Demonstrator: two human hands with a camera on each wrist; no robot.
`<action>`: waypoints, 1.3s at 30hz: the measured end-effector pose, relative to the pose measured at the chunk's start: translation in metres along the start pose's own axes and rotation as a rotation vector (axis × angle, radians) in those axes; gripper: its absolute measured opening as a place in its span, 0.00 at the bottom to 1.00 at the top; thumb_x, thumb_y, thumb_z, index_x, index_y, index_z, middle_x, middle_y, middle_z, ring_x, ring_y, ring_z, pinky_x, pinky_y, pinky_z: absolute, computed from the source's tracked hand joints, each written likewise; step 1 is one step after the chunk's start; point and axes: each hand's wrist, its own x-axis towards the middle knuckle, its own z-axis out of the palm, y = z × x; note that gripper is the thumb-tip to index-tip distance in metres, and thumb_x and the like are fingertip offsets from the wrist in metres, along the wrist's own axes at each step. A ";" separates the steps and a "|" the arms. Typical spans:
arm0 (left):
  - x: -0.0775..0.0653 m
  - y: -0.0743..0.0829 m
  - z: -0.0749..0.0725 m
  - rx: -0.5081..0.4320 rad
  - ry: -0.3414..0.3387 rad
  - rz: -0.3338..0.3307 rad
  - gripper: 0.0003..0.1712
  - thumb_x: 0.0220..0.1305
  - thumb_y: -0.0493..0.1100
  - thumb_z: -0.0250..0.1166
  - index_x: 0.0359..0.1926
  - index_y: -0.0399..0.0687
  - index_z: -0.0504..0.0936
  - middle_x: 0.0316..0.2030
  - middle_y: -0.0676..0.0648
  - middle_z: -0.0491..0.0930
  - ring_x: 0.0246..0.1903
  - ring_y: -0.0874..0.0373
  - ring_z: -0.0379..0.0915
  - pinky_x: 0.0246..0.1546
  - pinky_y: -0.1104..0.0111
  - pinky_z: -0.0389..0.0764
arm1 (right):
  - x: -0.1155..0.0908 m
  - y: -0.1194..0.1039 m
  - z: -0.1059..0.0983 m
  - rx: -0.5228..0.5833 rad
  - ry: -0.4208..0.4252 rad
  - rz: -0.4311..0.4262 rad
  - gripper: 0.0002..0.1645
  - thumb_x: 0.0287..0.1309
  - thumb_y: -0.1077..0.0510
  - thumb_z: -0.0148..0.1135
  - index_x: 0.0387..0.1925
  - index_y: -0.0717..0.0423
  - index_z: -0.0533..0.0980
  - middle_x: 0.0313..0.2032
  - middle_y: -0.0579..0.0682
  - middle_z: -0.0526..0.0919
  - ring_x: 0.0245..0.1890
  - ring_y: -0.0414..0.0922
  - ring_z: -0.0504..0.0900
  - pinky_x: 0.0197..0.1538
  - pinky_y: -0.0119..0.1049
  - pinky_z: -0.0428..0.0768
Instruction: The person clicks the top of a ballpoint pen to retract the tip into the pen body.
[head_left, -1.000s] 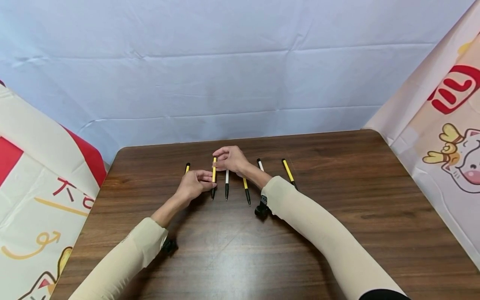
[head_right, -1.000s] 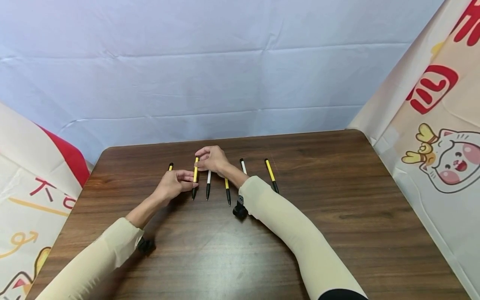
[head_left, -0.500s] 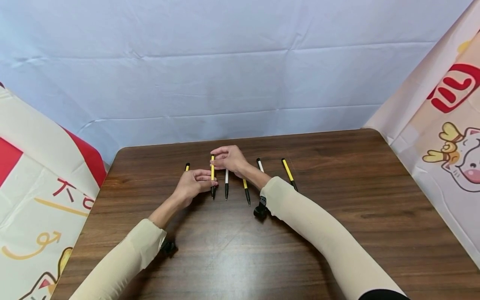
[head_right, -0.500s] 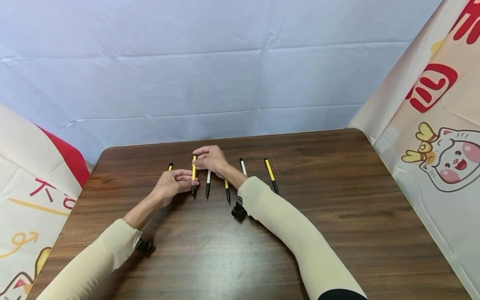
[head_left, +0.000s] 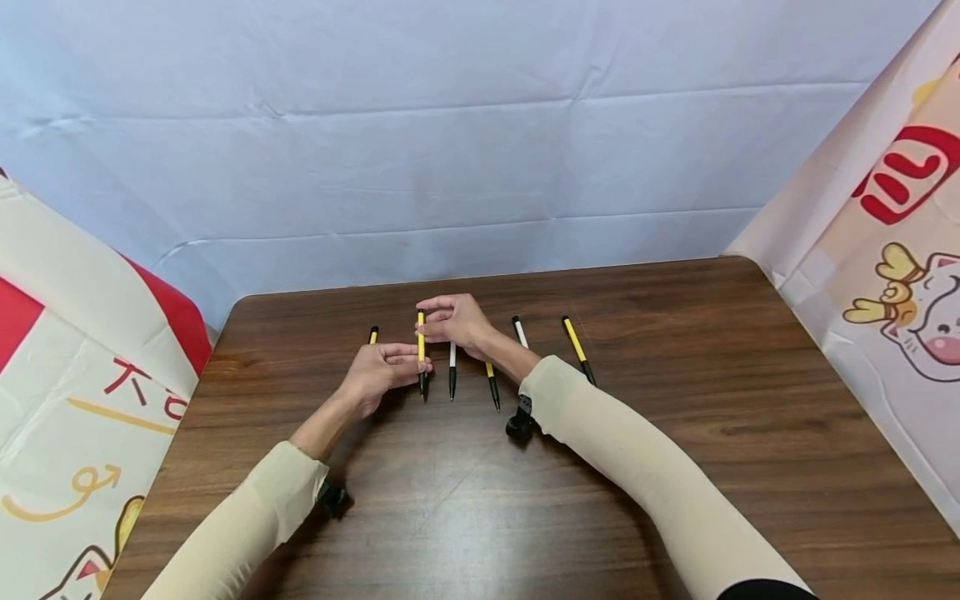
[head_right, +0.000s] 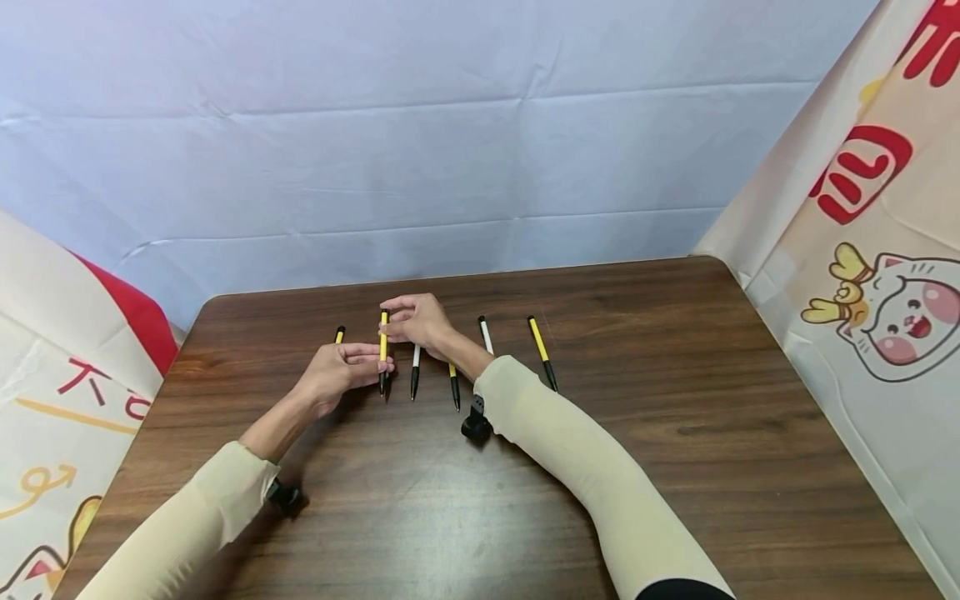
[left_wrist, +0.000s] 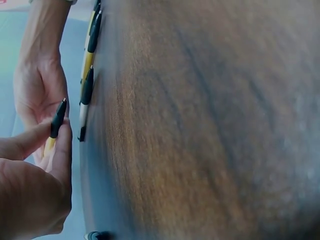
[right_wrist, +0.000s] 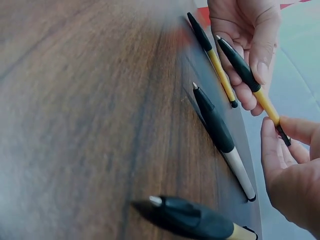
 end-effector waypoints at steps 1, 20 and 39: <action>0.000 0.000 -0.001 -0.005 -0.001 -0.010 0.21 0.72 0.27 0.65 0.63 0.19 0.76 0.39 0.43 0.91 0.41 0.57 0.90 0.49 0.63 0.88 | 0.000 0.000 0.000 0.009 -0.002 0.002 0.31 0.64 0.74 0.69 0.68 0.69 0.75 0.48 0.67 0.87 0.49 0.56 0.90 0.55 0.48 0.87; 0.002 0.003 -0.004 -0.077 -0.030 -0.071 0.23 0.73 0.26 0.64 0.65 0.19 0.74 0.39 0.44 0.91 0.41 0.57 0.90 0.47 0.65 0.88 | 0.000 -0.001 -0.001 0.038 0.007 0.009 0.31 0.65 0.73 0.69 0.68 0.68 0.75 0.48 0.67 0.88 0.47 0.52 0.91 0.55 0.47 0.87; -0.002 0.008 -0.009 -0.086 -0.038 -0.052 0.24 0.72 0.24 0.63 0.65 0.16 0.72 0.38 0.43 0.91 0.40 0.57 0.90 0.47 0.65 0.88 | 0.000 -0.005 0.007 0.058 0.002 -0.005 0.30 0.63 0.74 0.70 0.67 0.71 0.75 0.50 0.68 0.88 0.47 0.54 0.91 0.59 0.51 0.85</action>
